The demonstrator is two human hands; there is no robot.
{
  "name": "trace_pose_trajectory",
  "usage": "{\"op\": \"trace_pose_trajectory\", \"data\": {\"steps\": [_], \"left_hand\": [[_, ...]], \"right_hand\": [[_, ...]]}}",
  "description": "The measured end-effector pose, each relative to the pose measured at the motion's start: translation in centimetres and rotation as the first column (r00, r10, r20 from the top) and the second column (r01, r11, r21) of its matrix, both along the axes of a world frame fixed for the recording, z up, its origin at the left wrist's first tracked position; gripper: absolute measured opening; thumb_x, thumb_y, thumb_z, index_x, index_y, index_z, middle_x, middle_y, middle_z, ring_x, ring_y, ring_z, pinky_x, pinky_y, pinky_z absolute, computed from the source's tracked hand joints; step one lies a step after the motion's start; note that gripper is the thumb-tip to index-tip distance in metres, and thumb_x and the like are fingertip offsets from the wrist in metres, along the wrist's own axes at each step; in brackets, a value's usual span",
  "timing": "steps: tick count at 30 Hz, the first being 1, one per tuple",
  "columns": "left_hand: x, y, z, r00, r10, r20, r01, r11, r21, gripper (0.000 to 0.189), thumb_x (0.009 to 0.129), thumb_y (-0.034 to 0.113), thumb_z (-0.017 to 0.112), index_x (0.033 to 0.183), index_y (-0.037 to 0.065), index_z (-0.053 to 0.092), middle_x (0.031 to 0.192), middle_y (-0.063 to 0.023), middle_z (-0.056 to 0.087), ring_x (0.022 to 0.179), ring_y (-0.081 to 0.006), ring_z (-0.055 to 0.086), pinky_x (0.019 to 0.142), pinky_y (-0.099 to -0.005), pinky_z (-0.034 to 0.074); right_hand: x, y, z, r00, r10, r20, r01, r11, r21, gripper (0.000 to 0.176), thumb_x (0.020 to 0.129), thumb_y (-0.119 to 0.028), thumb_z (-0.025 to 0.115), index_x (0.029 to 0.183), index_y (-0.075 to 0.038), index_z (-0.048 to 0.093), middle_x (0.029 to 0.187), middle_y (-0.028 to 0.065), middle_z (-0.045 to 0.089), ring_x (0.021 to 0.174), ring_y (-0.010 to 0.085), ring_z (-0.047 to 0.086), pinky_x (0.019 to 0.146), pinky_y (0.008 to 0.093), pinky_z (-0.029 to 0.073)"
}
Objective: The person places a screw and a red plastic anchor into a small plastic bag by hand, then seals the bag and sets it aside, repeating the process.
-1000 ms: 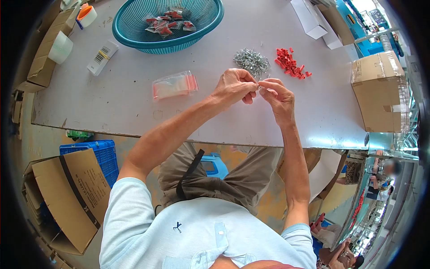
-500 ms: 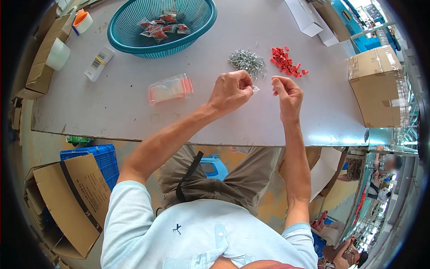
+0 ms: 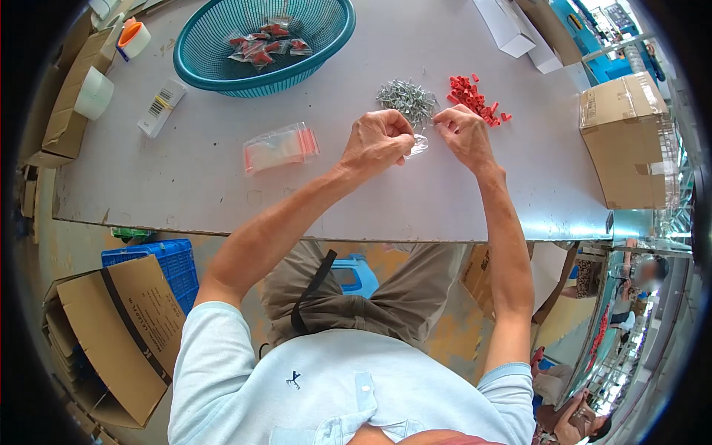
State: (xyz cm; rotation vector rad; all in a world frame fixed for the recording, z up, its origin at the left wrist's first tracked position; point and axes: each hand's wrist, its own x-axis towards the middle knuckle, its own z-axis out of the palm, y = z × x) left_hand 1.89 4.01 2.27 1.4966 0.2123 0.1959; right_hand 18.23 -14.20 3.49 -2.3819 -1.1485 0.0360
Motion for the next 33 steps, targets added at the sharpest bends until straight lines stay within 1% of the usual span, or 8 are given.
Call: {"op": "trace_pose_trajectory", "data": {"steps": [9,11,12,14,17,24,28,33], "left_hand": [[0.4,-0.4,-0.9,0.995,0.074,0.069,-0.076,0.997,0.030,0.012,0.083,0.009,0.069,0.089,-0.001,0.073,0.070,-0.0074,0.071,0.059,-0.0123,0.070,0.057,-0.0262,0.058],[0.2,-0.3,-0.4,0.997,0.062,0.048,-0.065,0.997,0.049,0.012,0.086,0.009,0.069,0.092,-0.001,0.072,0.073,-0.0064,0.072,0.063,-0.0111,0.069,0.058,-0.0251,0.059],[0.1,-0.2,-0.2,0.998,0.050,0.027,-0.052,0.996,0.066,0.012,0.088,0.008,0.069,0.095,-0.001,0.071,0.076,-0.0054,0.072,0.067,-0.0099,0.069,0.060,-0.0240,0.060],[0.1,-0.2,0.1,0.997,0.068,0.032,-0.070,0.993,0.092,0.011,0.088,0.007,0.069,0.095,-0.002,0.071,0.075,-0.0054,0.072,0.068,-0.0098,0.069,0.060,-0.0242,0.059],[0.2,-0.6,-0.3,0.990,0.103,0.095,-0.119,0.974,0.193,0.009,0.089,0.006,0.070,0.093,-0.002,0.072,0.075,-0.0061,0.072,0.068,-0.0101,0.069,0.061,-0.0250,0.059],[-0.1,-1.2,-0.6,0.957,0.131,0.258,-0.219,0.909,0.354,0.007,0.088,0.005,0.073,0.091,-0.002,0.073,0.080,-0.0105,0.075,0.072,-0.0143,0.074,0.067,-0.0283,0.061],[-0.1,-1.4,-0.8,0.961,0.124,0.246,-0.203,0.922,0.330,0.007,0.088,0.005,0.073,0.091,-0.002,0.073,0.080,-0.0111,0.075,0.074,-0.0147,0.074,0.069,-0.0283,0.061],[0.1,-1.0,-0.7,0.978,0.109,0.175,-0.155,0.948,0.278,0.010,0.090,0.006,0.071,0.092,-0.003,0.072,0.077,-0.0093,0.074,0.069,-0.0121,0.071,0.062,-0.0264,0.059]], "right_hand": [[-1.0,0.8,-0.4,0.964,0.074,0.256,-0.054,0.995,-0.085,0.007,0.093,-0.004,0.067,0.097,0.000,0.071,0.095,0.0150,0.068,0.082,0.0323,0.069,0.072,0.0404,0.057],[-2.2,0.9,0.4,0.988,-0.023,0.153,-0.001,0.988,0.157,0.007,0.094,-0.005,0.068,0.098,0.001,0.071,0.090,0.0137,0.071,0.076,0.0256,0.072,0.071,0.0368,0.059],[-3.1,0.9,0.8,0.988,-0.017,0.153,-0.007,0.988,0.156,0.007,0.094,-0.005,0.068,0.098,0.001,0.071,0.090,0.0137,0.071,0.076,0.0256,0.072,0.071,0.0368,0.059],[-5.6,0.6,2.0,0.948,-0.077,-0.309,0.171,0.942,0.289,0.007,0.096,-0.004,0.069,0.098,0.002,0.071,0.085,0.0099,0.073,0.072,0.0160,0.073,0.068,0.0316,0.062],[-8.4,0.3,2.9,0.854,0.042,-0.519,0.232,0.861,0.452,0.006,0.096,-0.003,0.070,0.097,0.003,0.072,0.083,0.0063,0.073,0.072,0.0102,0.072,0.067,0.0276,0.064],[-9.9,0.8,2.9,0.818,0.004,-0.575,0.282,0.869,0.407,0.006,0.095,-0.001,0.072,0.099,0.001,0.069,0.083,0.0069,0.073,0.072,0.0114,0.073,0.064,0.0266,0.064],[-9.6,1.1,2.6,0.813,-0.049,-0.580,0.310,0.880,0.360,0.016,0.095,-0.002,0.073,0.108,0.002,0.066,0.084,0.0092,0.073,0.071,0.0126,0.073,0.063,0.0269,0.064],[-9.5,0.9,2.1,0.676,0.037,-0.736,0.389,0.831,0.398,0.029,0.095,-0.004,0.074,0.119,0.005,0.060,0.084,0.0111,0.073,0.068,0.0142,0.072,0.059,0.0282,0.063]]}}
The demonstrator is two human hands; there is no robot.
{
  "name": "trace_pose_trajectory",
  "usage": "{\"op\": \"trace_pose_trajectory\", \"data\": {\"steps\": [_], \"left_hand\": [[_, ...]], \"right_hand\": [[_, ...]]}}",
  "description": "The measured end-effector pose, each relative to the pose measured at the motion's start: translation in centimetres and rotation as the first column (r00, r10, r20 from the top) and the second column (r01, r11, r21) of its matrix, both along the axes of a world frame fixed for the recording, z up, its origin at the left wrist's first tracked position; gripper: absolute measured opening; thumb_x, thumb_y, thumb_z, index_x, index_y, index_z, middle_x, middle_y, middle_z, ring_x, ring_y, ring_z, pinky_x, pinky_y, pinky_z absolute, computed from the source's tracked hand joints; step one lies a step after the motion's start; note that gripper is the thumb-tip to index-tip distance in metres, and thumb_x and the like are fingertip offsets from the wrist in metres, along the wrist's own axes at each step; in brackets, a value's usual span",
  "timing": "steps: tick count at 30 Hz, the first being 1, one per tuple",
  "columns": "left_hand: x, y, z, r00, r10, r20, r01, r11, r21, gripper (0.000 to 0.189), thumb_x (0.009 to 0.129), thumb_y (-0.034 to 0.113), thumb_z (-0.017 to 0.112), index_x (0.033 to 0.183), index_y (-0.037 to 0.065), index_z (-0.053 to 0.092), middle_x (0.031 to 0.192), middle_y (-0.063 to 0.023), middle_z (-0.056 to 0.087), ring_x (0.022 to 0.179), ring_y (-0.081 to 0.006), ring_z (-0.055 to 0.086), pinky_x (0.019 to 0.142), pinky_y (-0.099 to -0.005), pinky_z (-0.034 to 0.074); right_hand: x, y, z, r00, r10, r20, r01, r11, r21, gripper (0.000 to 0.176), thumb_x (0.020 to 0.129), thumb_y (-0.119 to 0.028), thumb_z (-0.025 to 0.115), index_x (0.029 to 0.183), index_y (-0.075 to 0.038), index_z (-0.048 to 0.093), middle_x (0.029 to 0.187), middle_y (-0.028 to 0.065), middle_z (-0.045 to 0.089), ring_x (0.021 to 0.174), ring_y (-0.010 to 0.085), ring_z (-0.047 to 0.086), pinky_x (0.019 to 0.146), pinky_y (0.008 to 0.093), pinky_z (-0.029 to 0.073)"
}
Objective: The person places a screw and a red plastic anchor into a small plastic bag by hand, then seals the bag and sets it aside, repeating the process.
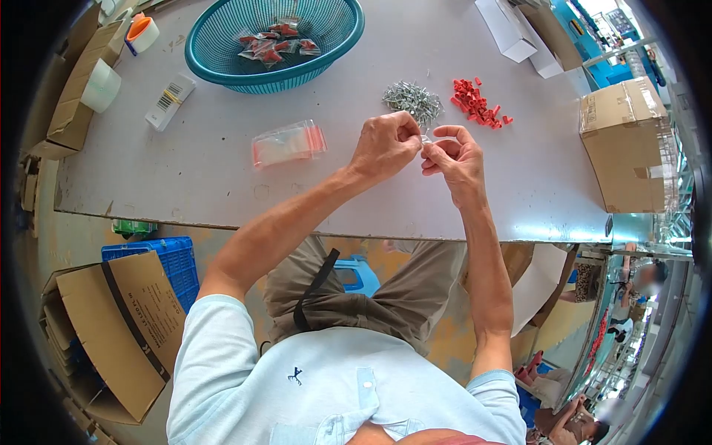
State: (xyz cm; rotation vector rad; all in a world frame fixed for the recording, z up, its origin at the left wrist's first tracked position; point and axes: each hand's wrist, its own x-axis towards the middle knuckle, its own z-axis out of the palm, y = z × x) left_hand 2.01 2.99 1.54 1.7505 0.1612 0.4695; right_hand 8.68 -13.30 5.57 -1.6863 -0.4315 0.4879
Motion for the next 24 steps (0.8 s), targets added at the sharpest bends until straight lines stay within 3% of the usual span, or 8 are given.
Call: {"op": "trace_pose_trajectory", "data": {"steps": [6,10,13,14,15,19,21,24], "left_hand": [[-0.2,0.3,0.5,0.979,-0.180,-0.094,0.125,0.897,-0.423,0.014,0.091,0.009,0.070,0.098,-0.003,0.071,0.078,-0.0080,0.072,0.067,-0.0115,0.069,0.059,-0.0252,0.058],[-0.2,0.4,0.8,0.979,-0.179,-0.095,0.120,0.891,-0.438,0.017,0.087,0.008,0.067,0.095,-0.006,0.071,0.078,-0.0090,0.072,0.072,-0.0141,0.072,0.062,-0.0276,0.063],[-0.2,-0.3,0.7,0.978,-0.201,-0.063,0.164,0.914,-0.370,0.013,0.091,0.009,0.071,0.098,-0.002,0.071,0.080,-0.0082,0.073,0.068,-0.0130,0.070,0.062,-0.0254,0.058],[-0.3,-0.6,0.5,0.995,-0.097,0.016,0.098,0.992,-0.077,0.011,0.090,0.007,0.071,0.097,-0.002,0.071,0.080,-0.0072,0.073,0.068,-0.0128,0.070,0.062,-0.0251,0.058],[-0.4,-0.9,0.4,0.991,-0.014,0.130,-0.013,0.978,0.209,0.009,0.090,0.006,0.071,0.096,-0.001,0.071,0.080,-0.0062,0.073,0.068,-0.0126,0.069,0.062,-0.0248,0.058],[-0.4,-1.3,-0.2,0.964,-0.004,0.266,-0.104,0.915,0.390,0.007,0.089,0.004,0.071,0.094,0.000,0.070,0.080,-0.0040,0.072,0.068,-0.0105,0.068,0.062,-0.0243,0.057],[-0.1,-0.7,-0.2,0.998,-0.052,-0.040,0.045,0.986,-0.163,0.008,0.086,0.006,0.070,0.091,0.001,0.071,0.076,-0.0036,0.072,0.067,-0.0095,0.069,0.060,-0.0291,0.057],[-0.5,-0.1,0.5,0.979,-0.184,-0.093,0.145,0.937,-0.317,0.007,0.088,0.007,0.069,0.092,0.001,0.071,0.077,-0.0043,0.072,0.067,-0.0091,0.068,0.058,-0.0264,0.056]], "right_hand": [[0.4,-0.2,-0.2,0.999,-0.021,-0.033,0.020,1.000,-0.008,0.027,0.099,-0.015,0.073,0.116,0.004,0.064,0.079,0.0086,0.071,0.064,0.0112,0.067,0.053,0.0250,0.057],[0.2,-0.5,0.0,0.996,-0.060,-0.058,0.064,0.996,0.057,0.028,0.099,-0.018,0.073,0.114,0.005,0.066,0.079,0.0078,0.071,0.062,0.0106,0.066,0.052,0.0248,0.055],[0.1,-0.5,-0.4,1.000,-0.021,-0.010,0.020,0.997,-0.072,0.021,0.094,-0.016,0.075,0.105,0.001,0.070,0.077,0.0080,0.072,0.063,0.0118,0.066,0.053,0.0291,0.055],[0.1,-0.5,-0.7,0.999,-0.051,0.003,0.051,0.996,-0.073,0.021,0.094,-0.016,0.075,0.105,0.001,0.070,0.077,0.0080,0.072,0.063,0.0118,0.066,0.053,0.0291,0.055],[0.1,-0.4,-1.1,0.971,-0.052,0.234,0.094,0.981,-0.172,0.018,0.092,-0.016,0.076,0.099,0.000,0.071,0.075,0.0086,0.071,0.062,0.0137,0.067,0.055,0.0315,0.055],[-1.5,0.0,-0.1,0.748,-0.020,0.664,0.254,0.932,-0.257,0.014,0.087,-0.014,0.075,0.084,-0.002,0.070,0.070,0.0110,0.070,0.061,0.0209,0.069,0.059,0.0372,0.054],[-2.4,-0.1,0.4,0.767,-0.022,0.642,0.230,0.942,-0.243,0.015,0.088,-0.015,0.074,0.083,-0.002,0.069,0.070,0.0116,0.070,0.062,0.0230,0.069,0.059,0.0371,0.054],[-2.3,-0.9,0.6,0.798,0.036,0.601,0.143,0.958,-0.248,0.015,0.091,-0.015,0.073,0.085,-0.002,0.071,0.070,0.0119,0.069,0.062,0.0204,0.069,0.058,0.0353,0.053]]}}
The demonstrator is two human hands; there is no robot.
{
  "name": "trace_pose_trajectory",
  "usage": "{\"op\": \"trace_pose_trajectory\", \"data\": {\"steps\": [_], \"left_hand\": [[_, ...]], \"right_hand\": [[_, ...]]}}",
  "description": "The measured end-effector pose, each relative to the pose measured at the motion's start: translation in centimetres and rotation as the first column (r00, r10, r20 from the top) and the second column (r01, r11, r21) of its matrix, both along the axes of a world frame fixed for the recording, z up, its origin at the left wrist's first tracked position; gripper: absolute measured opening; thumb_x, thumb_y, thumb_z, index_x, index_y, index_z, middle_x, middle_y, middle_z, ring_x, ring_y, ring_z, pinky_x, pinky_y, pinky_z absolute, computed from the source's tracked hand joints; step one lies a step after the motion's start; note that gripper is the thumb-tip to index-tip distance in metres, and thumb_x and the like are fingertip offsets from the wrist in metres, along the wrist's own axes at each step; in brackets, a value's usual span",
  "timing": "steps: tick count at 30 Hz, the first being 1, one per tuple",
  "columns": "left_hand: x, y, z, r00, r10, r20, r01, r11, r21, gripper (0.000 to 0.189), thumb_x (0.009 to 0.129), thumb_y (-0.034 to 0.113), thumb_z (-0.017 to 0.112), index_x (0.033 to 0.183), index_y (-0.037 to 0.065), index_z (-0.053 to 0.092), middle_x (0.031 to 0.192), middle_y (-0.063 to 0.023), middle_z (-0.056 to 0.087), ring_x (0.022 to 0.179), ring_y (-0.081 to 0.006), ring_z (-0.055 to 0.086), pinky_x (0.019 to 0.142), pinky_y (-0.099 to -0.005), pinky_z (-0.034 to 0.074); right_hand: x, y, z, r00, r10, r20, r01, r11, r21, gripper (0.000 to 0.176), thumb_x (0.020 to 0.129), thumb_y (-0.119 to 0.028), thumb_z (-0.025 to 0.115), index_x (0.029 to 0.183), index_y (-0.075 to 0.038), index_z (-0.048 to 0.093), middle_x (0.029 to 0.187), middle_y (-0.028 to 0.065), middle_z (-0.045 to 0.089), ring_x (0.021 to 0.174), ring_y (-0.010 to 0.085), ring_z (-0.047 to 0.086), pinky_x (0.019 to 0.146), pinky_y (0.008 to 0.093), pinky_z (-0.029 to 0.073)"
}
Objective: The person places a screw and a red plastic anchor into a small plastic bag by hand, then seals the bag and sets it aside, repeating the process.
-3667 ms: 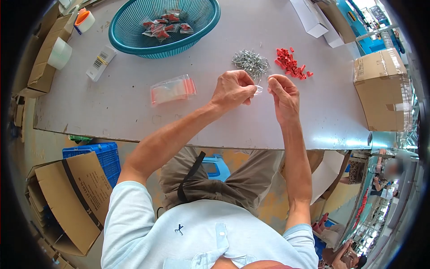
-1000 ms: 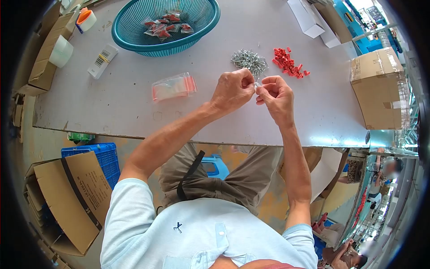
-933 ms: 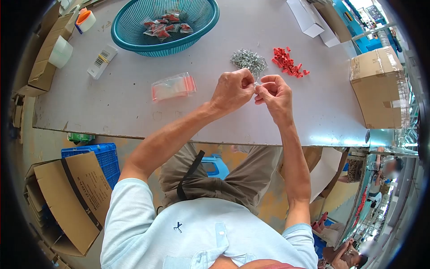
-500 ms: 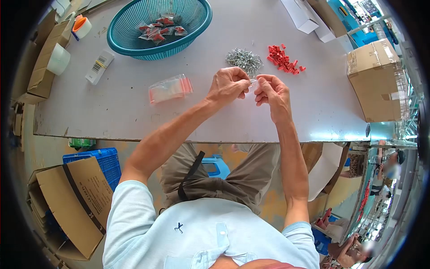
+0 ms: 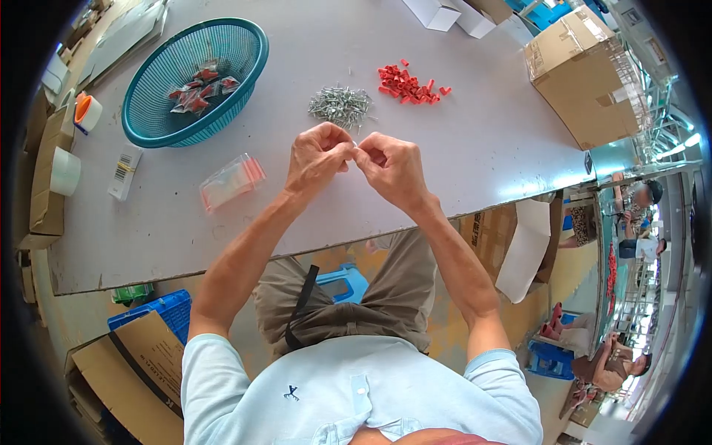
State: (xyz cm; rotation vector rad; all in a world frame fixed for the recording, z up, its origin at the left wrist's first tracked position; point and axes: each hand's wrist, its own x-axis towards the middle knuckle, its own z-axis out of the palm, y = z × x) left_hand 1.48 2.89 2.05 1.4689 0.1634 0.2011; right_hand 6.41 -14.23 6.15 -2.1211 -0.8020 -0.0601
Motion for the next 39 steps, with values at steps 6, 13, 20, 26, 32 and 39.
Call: {"op": "trace_pose_trajectory", "data": {"steps": [6,13,20,26,32,39], "left_hand": [[0.1,-0.8,-0.2,1.000,-0.016,-0.018,0.016,1.000,0.016,0.005,0.093,0.005,0.068,0.098,0.002,0.068,0.078,-0.0029,0.070,0.066,-0.0069,0.064,0.060,-0.0226,0.055],[0.4,-1.4,-0.2,0.998,-0.063,-0.012,0.064,0.996,0.066,0.005,0.093,0.003,0.066,0.097,0.000,0.066,0.080,-0.0041,0.069,0.070,-0.0076,0.065,0.061,-0.0232,0.056],[0.7,-1.4,-0.2,0.997,-0.067,-0.023,0.069,0.994,0.080,0.003,0.094,0.001,0.065,0.097,0.000,0.066,0.079,-0.0039,0.068,0.068,-0.0072,0.064,0.060,-0.0229,0.056],[0.7,-1.5,-0.4,0.999,-0.045,-0.008,0.045,0.998,0.046,0.005,0.089,0.000,0.065,0.094,-0.001,0.067,0.078,-0.0039,0.069,0.065,-0.0075,0.065,0.057,-0.0237,0.053],[0.5,-1.5,-0.1,1.000,-0.020,0.017,0.018,0.996,0.090,0.005,0.090,0.001,0.066,0.095,-0.001,0.067,0.078,-0.0043,0.069,0.066,-0.0080,0.065,0.057,-0.0236,0.053],[0.8,-1.2,-1.1,0.987,0.122,0.102,-0.142,0.964,0.227,0.004,0.090,0.002,0.068,0.093,-0.001,0.069,0.078,-0.0056,0.072,0.070,-0.0089,0.068,0.061,-0.0253,0.056]], "right_hand": [[9.0,-6.3,-2.2,0.980,-0.157,-0.119,0.164,0.985,0.057,0.013,0.094,-0.016,0.074,0.097,-0.003,0.076,0.073,0.0066,0.073,0.066,0.0120,0.070,0.061,0.0305,0.056],[23.3,-14.1,-3.0,0.924,-0.344,0.169,0.379,0.884,-0.275,0.036,0.094,-0.024,0.073,0.126,-0.007,0.070,0.106,0.0157,0.073,0.086,0.0228,0.075,0.083,0.0395,0.061],[28.0,-11.3,-2.9,0.948,-0.147,0.283,0.289,0.772,-0.566,0.031,0.095,-0.026,0.070,0.125,-0.015,0.072,0.115,0.0143,0.070,0.092,0.0292,0.074,0.094,0.0404,0.058],[26.8,-11.8,-2.2,0.967,-0.161,0.197,0.253,0.709,-0.658,0.022,0.091,-0.021,0.068,0.107,-0.008,0.075,0.097,0.0144,0.074,0.083,0.0278,0.074,0.086,0.0398,0.061],[22.0,-13.9,-2.4,0.950,-0.294,-0.105,0.227,0.882,-0.414,0.019,0.089,-0.014,0.069,0.097,0.003,0.072,0.079,0.0138,0.073,0.064,0.0192,0.073,0.062,0.0326,0.062],[10.9,-9.0,-2.0,0.867,-0.024,-0.497,0.032,0.999,0.008,0.020,0.097,-0.016,0.071,0.098,0.003,0.071,0.082,0.0059,0.070,0.068,0.0117,0.068,0.059,0.0289,0.060]]}}
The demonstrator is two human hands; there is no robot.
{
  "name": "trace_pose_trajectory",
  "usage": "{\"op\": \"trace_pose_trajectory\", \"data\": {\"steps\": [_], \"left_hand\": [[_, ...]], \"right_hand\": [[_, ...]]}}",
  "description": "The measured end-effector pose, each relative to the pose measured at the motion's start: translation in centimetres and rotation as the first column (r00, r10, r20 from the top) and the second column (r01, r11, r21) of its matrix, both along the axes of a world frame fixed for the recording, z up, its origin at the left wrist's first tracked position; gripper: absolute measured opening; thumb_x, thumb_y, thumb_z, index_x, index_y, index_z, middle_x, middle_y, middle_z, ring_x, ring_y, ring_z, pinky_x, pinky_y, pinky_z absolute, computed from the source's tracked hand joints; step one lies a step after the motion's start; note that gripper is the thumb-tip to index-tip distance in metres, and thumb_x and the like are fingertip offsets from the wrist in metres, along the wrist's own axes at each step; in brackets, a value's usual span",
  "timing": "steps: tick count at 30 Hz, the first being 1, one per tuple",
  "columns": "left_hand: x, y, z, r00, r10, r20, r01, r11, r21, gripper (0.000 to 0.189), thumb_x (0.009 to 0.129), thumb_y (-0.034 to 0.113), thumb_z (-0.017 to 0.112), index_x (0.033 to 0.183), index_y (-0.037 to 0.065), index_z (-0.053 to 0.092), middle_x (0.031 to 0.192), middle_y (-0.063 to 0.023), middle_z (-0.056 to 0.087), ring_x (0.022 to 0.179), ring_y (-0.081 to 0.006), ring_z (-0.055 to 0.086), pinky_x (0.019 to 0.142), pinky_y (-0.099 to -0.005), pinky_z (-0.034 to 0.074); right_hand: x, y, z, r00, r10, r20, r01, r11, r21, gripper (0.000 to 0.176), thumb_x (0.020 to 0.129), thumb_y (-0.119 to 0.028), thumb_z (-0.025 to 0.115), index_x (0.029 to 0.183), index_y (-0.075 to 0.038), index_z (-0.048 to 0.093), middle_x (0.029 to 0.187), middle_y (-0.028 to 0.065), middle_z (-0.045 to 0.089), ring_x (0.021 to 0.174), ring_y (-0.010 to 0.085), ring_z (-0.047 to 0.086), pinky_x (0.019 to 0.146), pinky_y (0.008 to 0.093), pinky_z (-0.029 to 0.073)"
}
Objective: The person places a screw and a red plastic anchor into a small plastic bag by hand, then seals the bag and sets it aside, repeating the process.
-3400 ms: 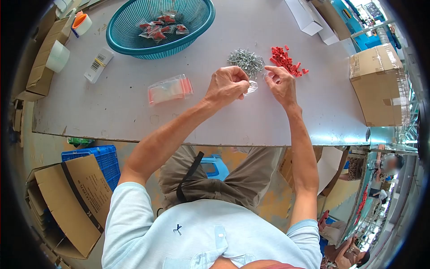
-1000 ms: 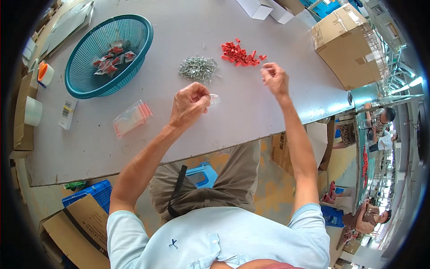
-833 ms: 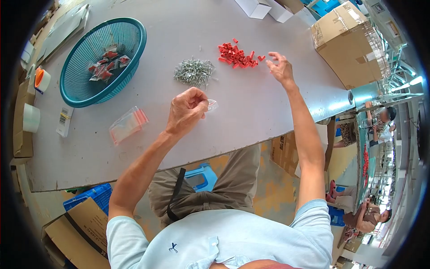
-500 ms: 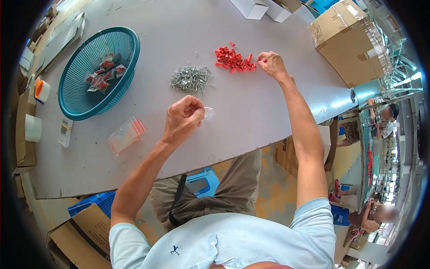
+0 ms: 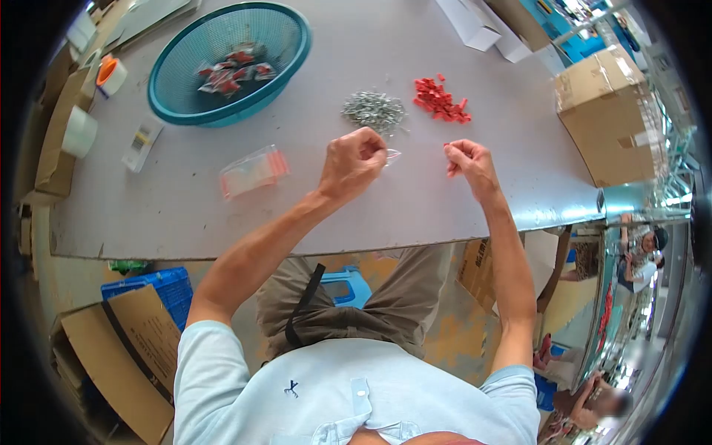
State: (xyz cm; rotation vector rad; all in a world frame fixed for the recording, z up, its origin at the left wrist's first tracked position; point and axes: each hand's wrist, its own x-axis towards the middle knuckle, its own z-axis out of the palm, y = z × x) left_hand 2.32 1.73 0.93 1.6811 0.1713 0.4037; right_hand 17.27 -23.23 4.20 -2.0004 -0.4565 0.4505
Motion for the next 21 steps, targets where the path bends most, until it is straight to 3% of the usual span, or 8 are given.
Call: {"op": "trace_pose_trajectory", "data": {"steps": [1,3,7,14,16,21], "left_hand": [[0.0,0.0,0.0,1.000,0.018,-0.009,-0.018,1.000,0.004,0.004,0.090,0.002,0.068,0.093,-0.001,0.069,0.078,-0.0056,0.072,0.070,-0.0089,0.068,0.061,-0.0253,0.056],[-0.2,-0.2,0.1,0.990,0.067,0.121,-0.082,0.988,0.127,0.005,0.089,0.002,0.070,0.092,-0.002,0.069,0.078,-0.0058,0.073,0.069,-0.0094,0.069,0.062,-0.0263,0.056],[-1.0,-0.3,1.1,0.987,0.065,0.146,-0.090,0.981,0.174,0.005,0.089,0.001,0.072,0.093,0.000,0.069,0.079,-0.0100,0.074,0.070,-0.0116,0.070,0.064,-0.0279,0.058],[-1.3,-0.5,0.5,0.944,-0.010,0.329,-0.098,0.945,0.311,0.005,0.091,-0.001,0.070,0.095,0.001,0.067,0.081,-0.0126,0.074,0.072,-0.0187,0.074,0.065,-0.0318,0.060],[-1.4,-0.6,0.4,0.918,-0.110,0.382,-0.026,0.942,0.334,0.006,0.091,-0.001,0.070,0.096,0.001,0.067,0.083,-0.0125,0.074,0.073,-0.0185,0.074,0.065,-0.0318,0.060],[-1.2,-0.8,0.1,0.966,-0.129,0.223,0.087,0.978,0.191,0.006,0.093,0.000,0.069,0.099,-0.002,0.068,0.084,-0.0088,0.073,0.074,-0.0134,0.072,0.065,-0.0298,0.060]], "right_hand": [[-1.8,1.0,-0.1,0.979,0.048,-0.196,-0.010,0.981,0.193,0.019,0.100,-0.017,0.070,0.100,0.003,0.071,0.086,0.0049,0.070,0.069,0.0093,0.066,0.059,0.0275,0.060],[-5.4,3.2,0.2,0.950,0.098,-0.297,-0.013,0.962,0.274,0.020,0.099,-0.017,0.071,0.102,0.003,0.071,0.085,0.0045,0.070,0.069,0.0094,0.067,0.059,0.0270,0.061],[-8.5,6.1,0.3,0.846,0.196,-0.496,0.029,0.912,0.410,0.020,0.100,-0.016,0.072,0.104,0.003,0.071,0.086,0.0050,0.071,0.069,0.0094,0.069,0.060,0.0242,0.062],[-8.1,6.6,0.5,0.784,0.232,-0.576,0.076,0.885,0.460,0.020,0.102,-0.019,0.071,0.102,0.001,0.072,0.088,0.0055,0.071,0.070,0.0080,0.069,0.060,0.0218,0.062],[-7.8,6.3,0.5,0.761,0.239,-0.603,0.095,0.879,0.468,0.020,0.102,-0.019,0.070,0.103,0.001,0.072,0.088,0.0060,0.071,0.070,0.0080,0.069,0.060,0.0208,0.062],[-8.1,6.1,-0.5,0.745,0.205,-0.635,0.203,0.836,0.509,0.018,0.102,-0.015,0.070,0.111,0.001,0.069,0.090,0.0090,0.072,0.069,0.0095,0.069,0.061,0.0198,0.062]]}}
